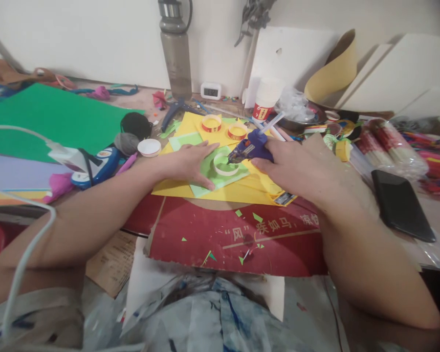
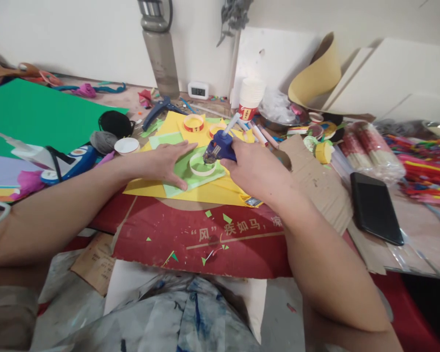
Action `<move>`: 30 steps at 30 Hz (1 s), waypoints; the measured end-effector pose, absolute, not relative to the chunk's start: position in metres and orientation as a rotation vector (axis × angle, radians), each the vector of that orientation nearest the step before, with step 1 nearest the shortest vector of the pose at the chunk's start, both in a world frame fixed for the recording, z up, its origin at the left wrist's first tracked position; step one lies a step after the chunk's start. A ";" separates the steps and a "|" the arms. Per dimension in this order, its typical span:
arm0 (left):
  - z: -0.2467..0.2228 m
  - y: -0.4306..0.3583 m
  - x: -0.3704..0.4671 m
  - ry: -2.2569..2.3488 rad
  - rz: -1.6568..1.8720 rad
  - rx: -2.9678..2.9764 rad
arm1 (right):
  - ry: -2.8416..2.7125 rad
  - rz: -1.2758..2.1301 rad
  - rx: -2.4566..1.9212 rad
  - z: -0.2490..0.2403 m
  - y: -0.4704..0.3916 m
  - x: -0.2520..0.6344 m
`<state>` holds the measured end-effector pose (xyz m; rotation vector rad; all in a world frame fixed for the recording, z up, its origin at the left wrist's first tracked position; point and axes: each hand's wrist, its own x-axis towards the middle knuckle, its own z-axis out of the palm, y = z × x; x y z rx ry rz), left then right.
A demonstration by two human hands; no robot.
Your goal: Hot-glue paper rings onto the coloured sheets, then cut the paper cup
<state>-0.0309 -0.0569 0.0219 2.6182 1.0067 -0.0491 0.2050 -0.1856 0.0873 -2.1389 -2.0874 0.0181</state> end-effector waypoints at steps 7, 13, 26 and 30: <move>0.035 -0.026 -0.055 0.890 -0.112 2.741 | -2.106 0.080 -2.093 0.083 -0.180 0.206; 0.034 -0.031 -0.052 1.054 -0.030 2.729 | -2.100 0.059 -2.066 0.082 -0.180 0.202; 0.043 -0.055 -0.041 1.168 0.196 2.610 | -2.141 0.093 -2.094 0.085 -0.182 0.204; 0.039 -0.054 -0.035 1.297 0.265 2.579 | -2.124 0.094 -2.088 0.084 -0.182 0.204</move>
